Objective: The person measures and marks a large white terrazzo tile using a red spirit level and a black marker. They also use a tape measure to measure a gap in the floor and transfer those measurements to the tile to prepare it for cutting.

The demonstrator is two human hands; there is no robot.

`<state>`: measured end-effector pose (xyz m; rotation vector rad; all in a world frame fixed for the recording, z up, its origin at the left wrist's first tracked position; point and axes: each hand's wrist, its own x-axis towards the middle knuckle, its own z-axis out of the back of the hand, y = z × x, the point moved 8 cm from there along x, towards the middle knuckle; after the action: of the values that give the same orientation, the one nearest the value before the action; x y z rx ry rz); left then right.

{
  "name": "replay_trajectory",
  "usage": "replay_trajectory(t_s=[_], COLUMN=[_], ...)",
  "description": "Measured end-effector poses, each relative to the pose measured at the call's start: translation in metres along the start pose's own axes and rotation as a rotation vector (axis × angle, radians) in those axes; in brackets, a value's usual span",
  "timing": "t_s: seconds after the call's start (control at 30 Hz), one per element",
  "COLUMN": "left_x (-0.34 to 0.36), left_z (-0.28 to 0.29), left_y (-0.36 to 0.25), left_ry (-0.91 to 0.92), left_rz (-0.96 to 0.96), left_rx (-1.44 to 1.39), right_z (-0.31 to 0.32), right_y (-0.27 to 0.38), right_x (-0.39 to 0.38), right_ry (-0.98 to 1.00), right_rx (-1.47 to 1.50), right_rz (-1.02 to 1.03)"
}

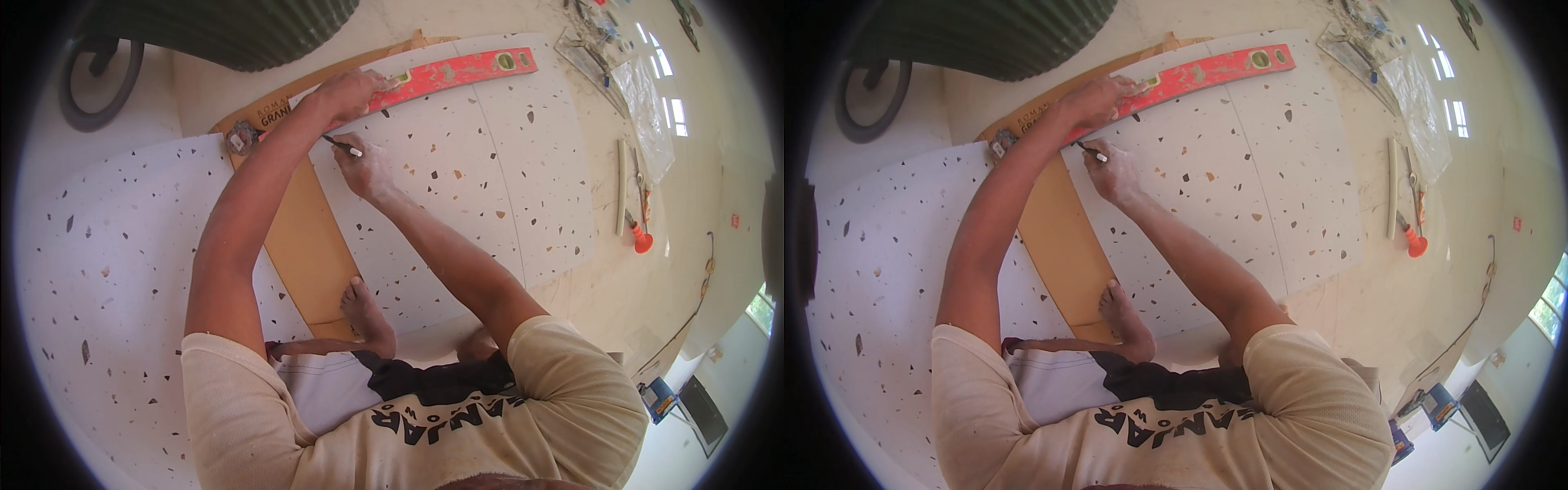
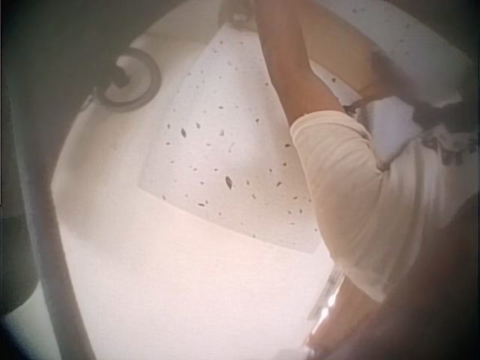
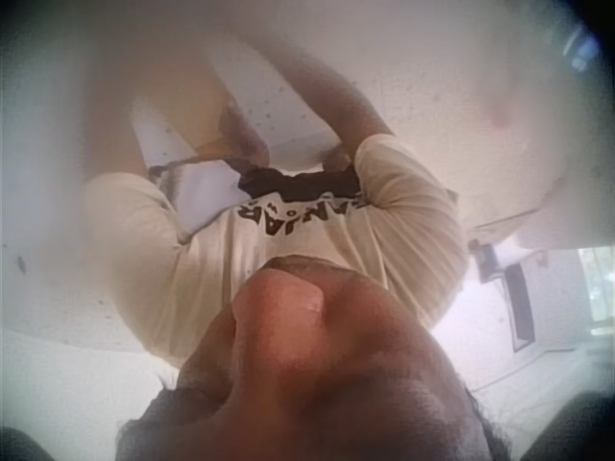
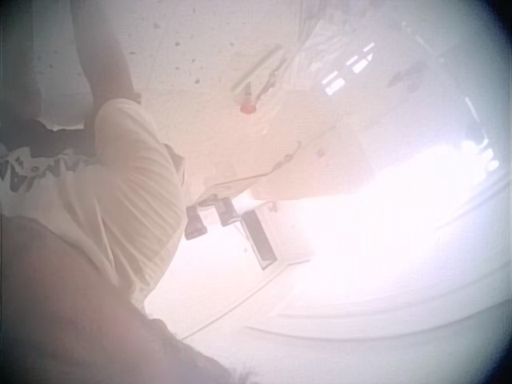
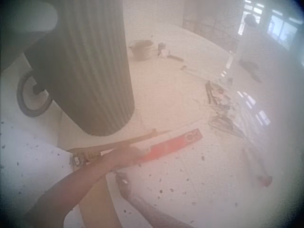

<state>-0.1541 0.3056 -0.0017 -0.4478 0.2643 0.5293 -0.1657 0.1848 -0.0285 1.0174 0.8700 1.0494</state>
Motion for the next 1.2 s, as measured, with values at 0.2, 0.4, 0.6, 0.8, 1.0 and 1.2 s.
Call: replay_trajectory(t_s=[0.2,0.4,0.6,0.8,1.0,1.2], left_x=[-0.002,-0.003,-0.002,0.001,-0.002,-0.001], left_z=[-0.001,0.003,0.002,0.000,0.001,0.002], left_y=[0.003,-0.001,0.001,0.002,0.001,-0.001], left_ry=[-0.102,-0.097,-0.087,-0.043,-0.065,-0.033], left_rz=[-0.051,-0.052,-0.033,-0.001,-0.002,-0.011], left_rx=[0.028,-0.010,0.002,-0.008,-0.007,-0.033], right_z=[-0.014,0.007,0.011,-0.013,0.009,0.049], right_y=[0.003,-0.015,-0.001,-0.003,-0.007,-0.016], right_x=[0.006,0.010,0.013,0.013,0.014,0.019], right_ry=[0.040,-0.046,-0.039,0.033,-0.083,-0.172], right_rx=[-0.037,0.014,-0.027,0.048,0.029,-0.032], right_rz=[0.004,-0.158,-0.111,-0.158,-0.091,-0.039])
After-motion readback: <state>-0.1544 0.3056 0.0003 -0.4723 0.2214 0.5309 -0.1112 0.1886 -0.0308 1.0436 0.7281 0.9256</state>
